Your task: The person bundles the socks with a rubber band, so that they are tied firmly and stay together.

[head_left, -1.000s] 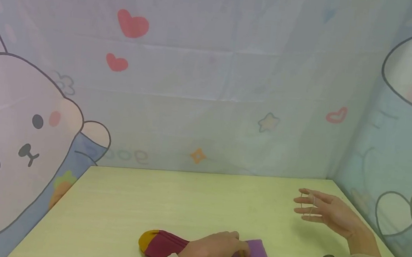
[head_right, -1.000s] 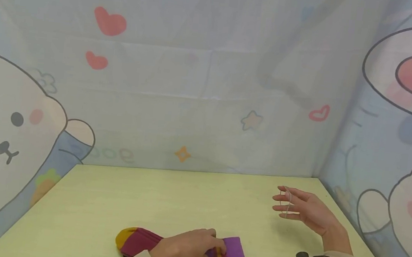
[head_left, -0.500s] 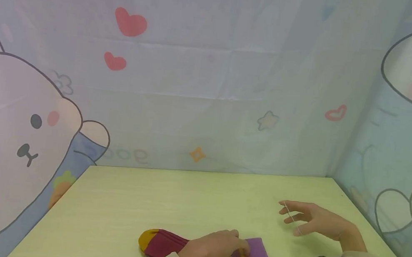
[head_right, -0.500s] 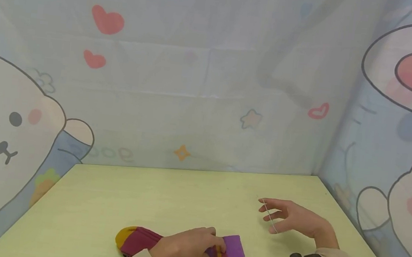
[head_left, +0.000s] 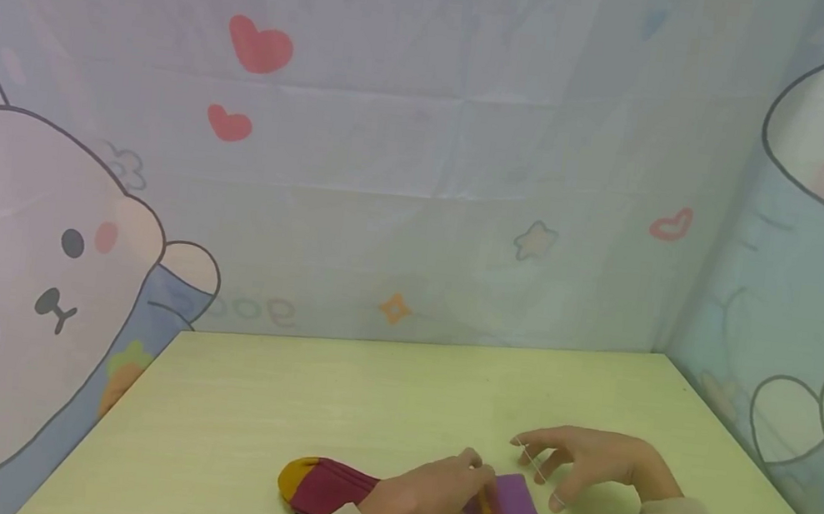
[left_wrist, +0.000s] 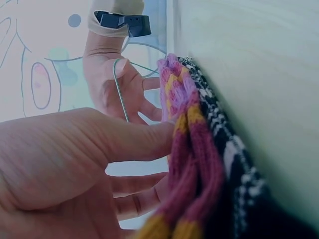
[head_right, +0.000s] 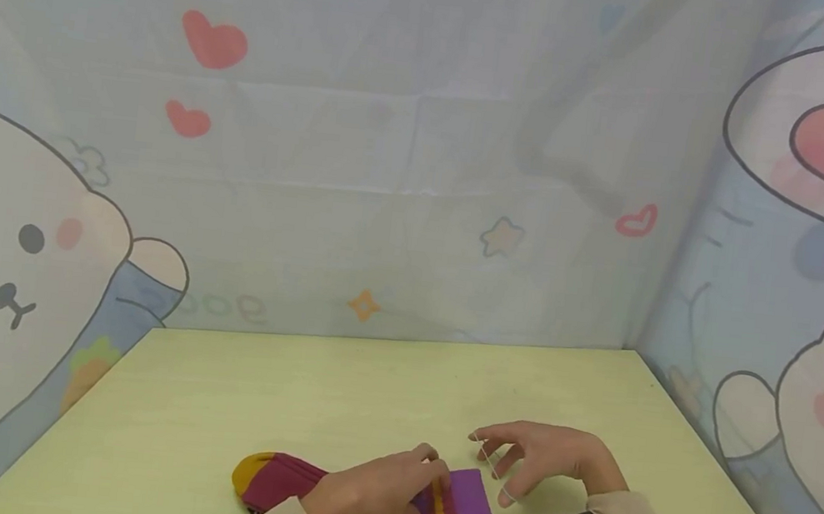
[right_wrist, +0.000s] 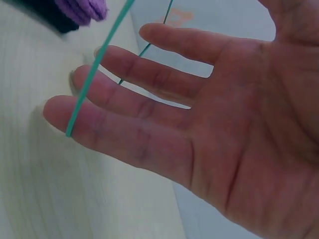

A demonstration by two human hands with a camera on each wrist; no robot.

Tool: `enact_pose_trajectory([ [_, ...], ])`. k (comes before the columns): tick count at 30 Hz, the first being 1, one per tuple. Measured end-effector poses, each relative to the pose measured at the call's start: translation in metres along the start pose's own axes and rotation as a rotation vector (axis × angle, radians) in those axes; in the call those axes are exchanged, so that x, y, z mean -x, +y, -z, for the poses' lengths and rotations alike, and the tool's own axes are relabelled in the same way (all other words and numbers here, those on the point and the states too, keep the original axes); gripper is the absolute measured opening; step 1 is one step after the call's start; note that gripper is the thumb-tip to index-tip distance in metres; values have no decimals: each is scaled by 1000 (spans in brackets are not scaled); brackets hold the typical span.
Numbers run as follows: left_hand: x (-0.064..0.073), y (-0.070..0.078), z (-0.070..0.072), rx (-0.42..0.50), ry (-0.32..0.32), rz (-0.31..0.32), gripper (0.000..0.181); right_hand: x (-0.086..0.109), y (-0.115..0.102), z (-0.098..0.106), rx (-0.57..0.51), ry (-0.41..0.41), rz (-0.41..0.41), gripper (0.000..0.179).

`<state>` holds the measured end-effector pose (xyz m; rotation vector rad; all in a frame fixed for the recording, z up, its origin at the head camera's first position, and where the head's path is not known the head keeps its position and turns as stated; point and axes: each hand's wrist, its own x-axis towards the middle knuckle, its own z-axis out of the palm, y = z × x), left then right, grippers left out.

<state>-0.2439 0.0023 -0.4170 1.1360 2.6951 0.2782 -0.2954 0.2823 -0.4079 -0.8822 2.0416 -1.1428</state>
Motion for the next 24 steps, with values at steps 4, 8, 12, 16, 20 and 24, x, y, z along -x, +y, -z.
enact_pose_trajectory([
  [4,-4,-1,-1,8,-11,39,58,-5,-5,-3,-3,-28,-9,90],
  [8,-7,-1,0,31,-14,61,61,-7,-6,-7,-14,-41,-8,89],
  [12,-8,2,3,23,-27,79,51,-9,-6,-10,-45,-51,-12,87],
  [16,-11,5,7,46,-49,116,48,-10,-6,-12,-41,-41,-37,88],
  [20,-15,7,9,88,-61,157,59,-12,-7,-13,-49,-55,-37,88],
  [24,-17,9,9,111,-75,197,67,-14,-7,-13,-52,-70,-34,87],
])
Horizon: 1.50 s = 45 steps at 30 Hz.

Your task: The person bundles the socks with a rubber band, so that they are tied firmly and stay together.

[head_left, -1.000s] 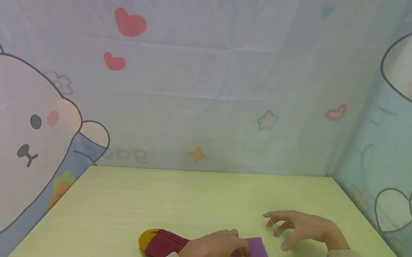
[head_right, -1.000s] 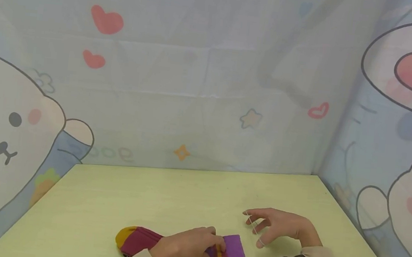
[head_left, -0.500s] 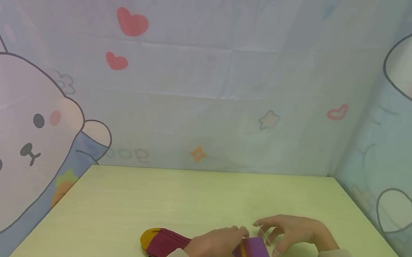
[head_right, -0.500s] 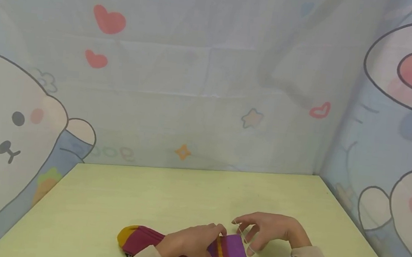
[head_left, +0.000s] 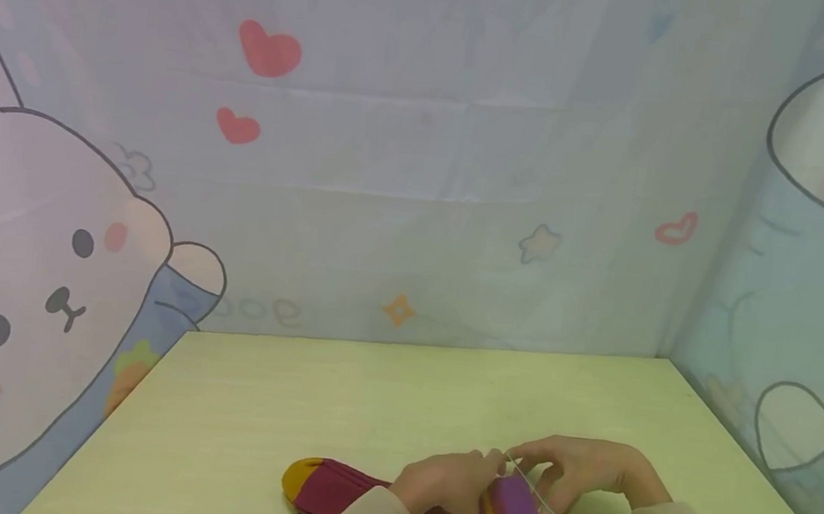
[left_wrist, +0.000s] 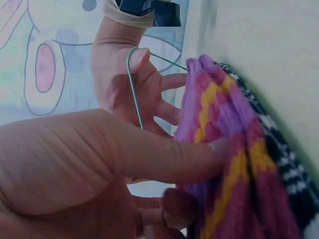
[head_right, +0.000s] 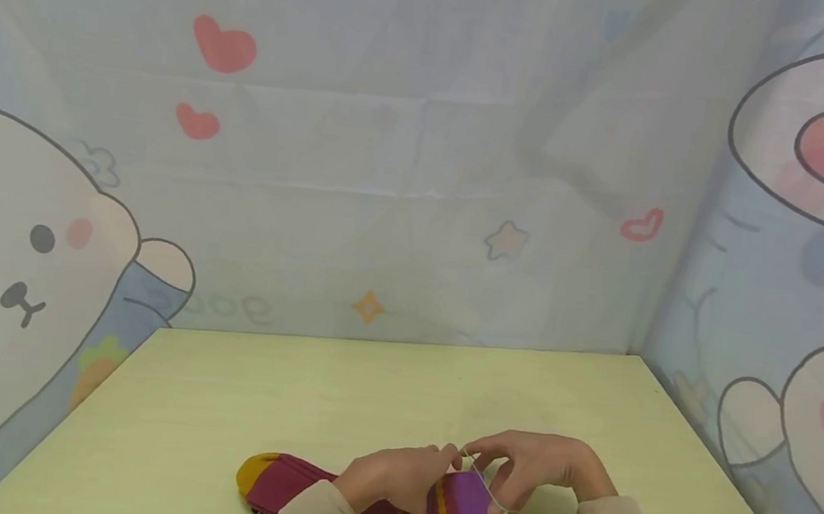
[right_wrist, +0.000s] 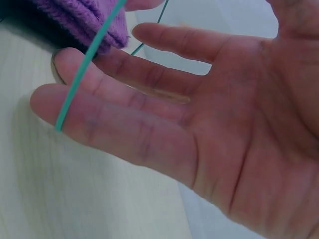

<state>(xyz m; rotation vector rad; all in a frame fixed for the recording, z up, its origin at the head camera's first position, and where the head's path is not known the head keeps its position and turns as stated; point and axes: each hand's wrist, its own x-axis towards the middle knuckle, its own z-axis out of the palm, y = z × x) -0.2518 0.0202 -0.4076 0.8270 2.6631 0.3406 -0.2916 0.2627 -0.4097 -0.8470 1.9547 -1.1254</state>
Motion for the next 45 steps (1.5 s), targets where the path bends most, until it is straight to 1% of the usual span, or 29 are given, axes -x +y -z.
enact_pose_trajectory([
  [2,-1,2,0,-9,1,0,67,0,1,1,-6,3,-9,86],
  [4,-1,5,-1,-46,9,-17,65,1,1,1,-15,8,-25,86],
  [6,0,8,-4,-111,18,-56,63,2,1,0,-26,22,-39,87],
  [7,0,11,-6,-143,17,-75,59,3,1,0,-31,28,-42,87],
  [9,0,15,-11,-217,6,-119,51,3,1,1,-46,35,-47,87],
  [11,0,19,-14,-257,-6,-142,44,3,1,1,-48,45,-41,86],
  [13,-1,22,-16,-250,-19,-133,38,4,2,2,-60,52,-42,85],
  [16,-2,27,-20,-232,6,-94,51,7,3,4,-51,83,-52,83],
  [18,-3,30,-25,-246,28,-77,58,9,4,5,-49,103,-66,82],
  [19,-3,32,-27,-270,41,-73,61,10,5,6,-43,111,-70,82],
  [20,-4,34,-29,-295,48,-63,66,10,5,6,-37,118,-71,82],
  [21,-5,35,-32,-323,56,-57,65,11,6,6,-38,122,-73,82],
  [25,-8,43,-39,-445,82,-42,52,11,7,7,-47,122,-72,83],
  [28,-9,50,-43,-574,85,-25,45,11,7,7,-53,119,-75,83],
  [31,-6,55,-44,-743,83,-23,45,10,7,6,-59,113,-77,83],
  [32,-5,56,-45,-798,95,-30,45,10,7,6,-61,112,-79,83],
  [33,-5,56,-45,-814,106,-30,45,10,7,6,-63,109,-78,83],
  [34,-5,56,-44,-793,115,-30,43,11,7,6,-65,107,-77,82],
  [36,-4,53,-40,-679,121,-19,42,11,6,5,-61,108,-77,82],
  [37,-4,51,-38,-600,127,-15,41,11,6,5,-60,108,-78,81],
  [38,-4,49,-36,-501,129,-3,41,11,6,5,-58,111,-80,81],
  [40,-3,45,-31,-325,127,13,50,12,7,5,-60,120,-84,82],
  [43,1,38,-25,-175,139,9,52,12,8,5,-68,151,-76,85],
  [45,3,34,-22,-91,138,8,53,13,9,5,-72,173,-61,87],
])
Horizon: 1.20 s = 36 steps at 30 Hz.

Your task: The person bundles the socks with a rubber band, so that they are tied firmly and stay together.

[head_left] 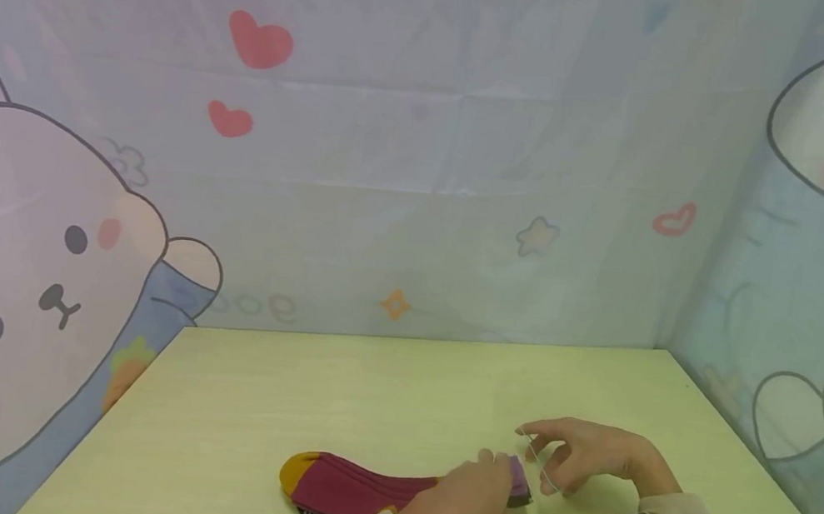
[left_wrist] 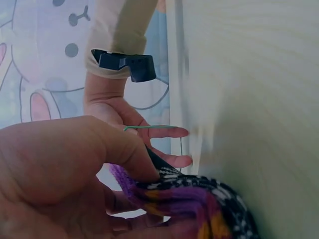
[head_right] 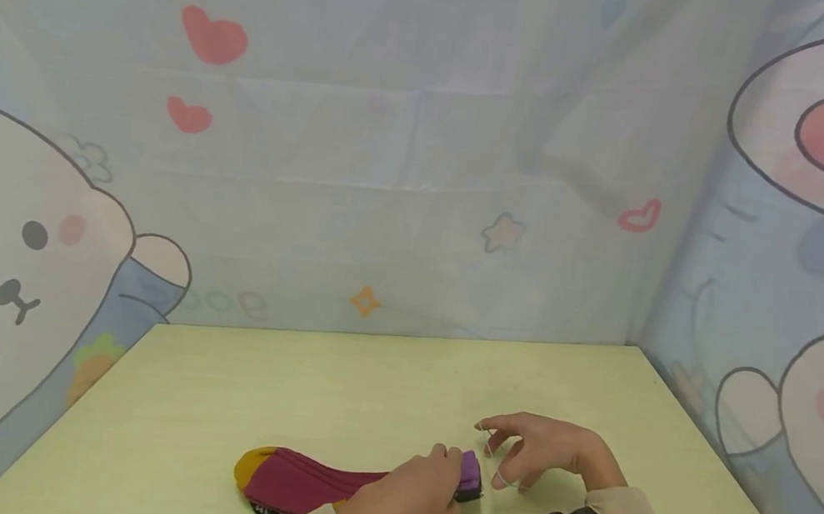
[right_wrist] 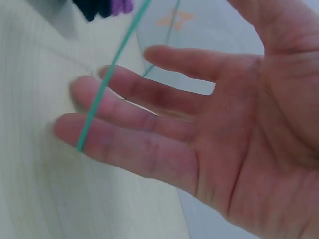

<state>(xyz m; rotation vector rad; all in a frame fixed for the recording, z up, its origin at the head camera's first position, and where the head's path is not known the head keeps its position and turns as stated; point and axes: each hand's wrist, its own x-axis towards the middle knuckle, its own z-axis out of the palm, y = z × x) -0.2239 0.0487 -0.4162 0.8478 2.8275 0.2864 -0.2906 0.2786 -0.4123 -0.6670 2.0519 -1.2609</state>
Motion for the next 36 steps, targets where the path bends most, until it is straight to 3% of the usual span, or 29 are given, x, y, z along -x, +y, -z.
enact_pose_trajectory([
  [4,3,-6,3,131,2,10,50,2,-1,1,3,17,36,90],
  [12,7,-21,7,330,2,26,46,-3,-9,-2,45,-23,107,89],
  [22,10,-42,8,455,-16,-56,47,-13,-25,-13,202,30,167,99],
  [28,14,-47,7,581,-17,-111,37,-22,-25,-23,208,19,163,100],
  [36,14,-50,6,626,-37,-167,31,-29,-23,-33,209,29,155,103],
])
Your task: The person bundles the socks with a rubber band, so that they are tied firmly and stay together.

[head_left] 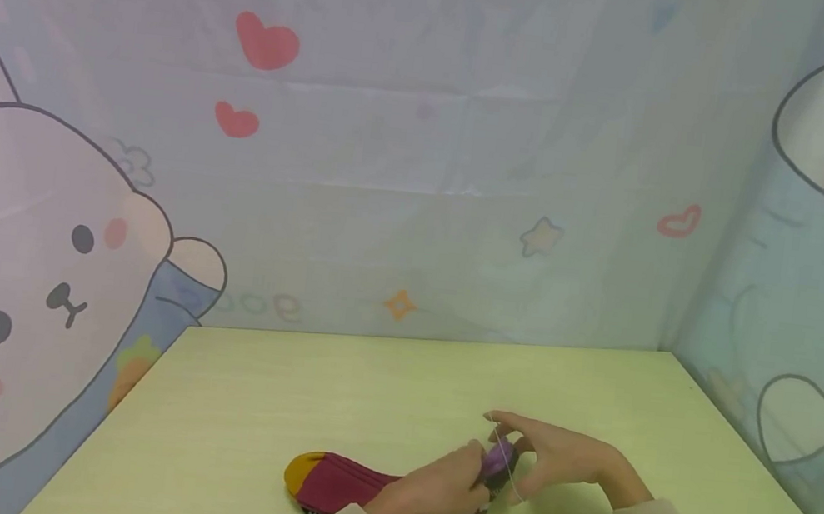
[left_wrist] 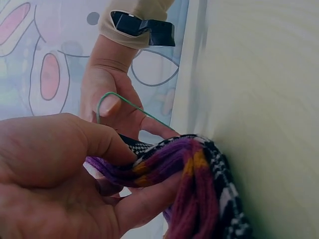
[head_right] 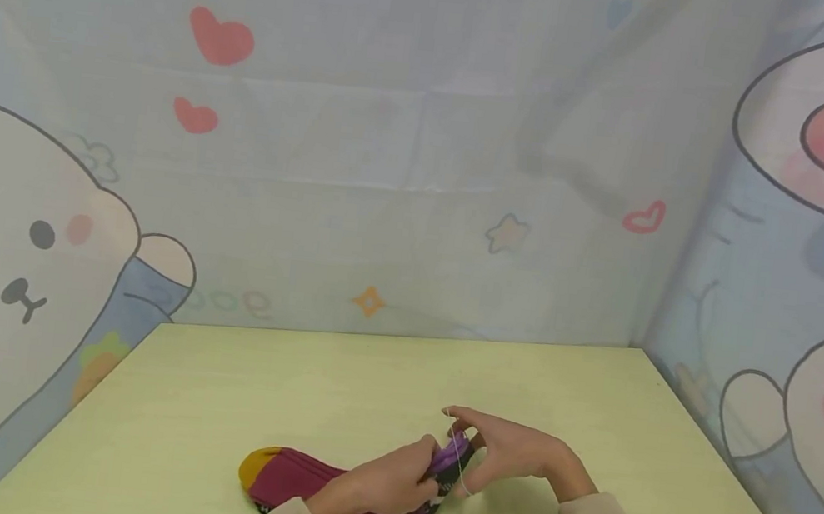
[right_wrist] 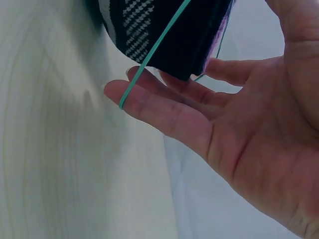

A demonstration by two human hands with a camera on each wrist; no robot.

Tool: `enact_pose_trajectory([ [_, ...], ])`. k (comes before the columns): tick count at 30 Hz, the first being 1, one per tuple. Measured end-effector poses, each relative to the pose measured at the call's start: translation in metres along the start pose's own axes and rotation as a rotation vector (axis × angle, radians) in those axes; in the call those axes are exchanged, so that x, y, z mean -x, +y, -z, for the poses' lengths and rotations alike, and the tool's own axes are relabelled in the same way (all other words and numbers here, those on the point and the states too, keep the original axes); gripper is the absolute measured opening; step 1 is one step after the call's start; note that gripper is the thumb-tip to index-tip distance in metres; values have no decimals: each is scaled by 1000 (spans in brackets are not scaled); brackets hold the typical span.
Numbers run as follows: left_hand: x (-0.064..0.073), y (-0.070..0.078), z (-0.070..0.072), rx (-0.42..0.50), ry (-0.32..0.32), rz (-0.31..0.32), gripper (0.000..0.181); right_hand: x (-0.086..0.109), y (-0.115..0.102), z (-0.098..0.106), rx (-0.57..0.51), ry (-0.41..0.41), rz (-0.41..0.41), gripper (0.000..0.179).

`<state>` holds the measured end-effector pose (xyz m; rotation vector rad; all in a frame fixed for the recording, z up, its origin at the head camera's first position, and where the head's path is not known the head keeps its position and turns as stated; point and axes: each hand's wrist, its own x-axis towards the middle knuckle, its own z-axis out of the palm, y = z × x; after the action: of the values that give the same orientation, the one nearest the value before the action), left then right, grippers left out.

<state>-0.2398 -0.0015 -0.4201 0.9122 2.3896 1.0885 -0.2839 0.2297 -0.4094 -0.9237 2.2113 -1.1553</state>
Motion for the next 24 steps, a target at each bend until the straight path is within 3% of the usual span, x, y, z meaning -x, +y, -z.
enact_pose_trajectory([
  [7,-3,-1,2,-47,3,-48,27,-5,-6,-3,43,28,42,103],
  [13,-6,-2,5,-171,-1,-162,8,-10,-13,-10,100,52,59,102],
  [17,-7,-2,5,-189,10,-211,6,-11,-11,-13,117,48,96,101],
  [24,-10,-9,9,-93,-17,-101,23,-14,-2,-15,192,37,167,96],
])
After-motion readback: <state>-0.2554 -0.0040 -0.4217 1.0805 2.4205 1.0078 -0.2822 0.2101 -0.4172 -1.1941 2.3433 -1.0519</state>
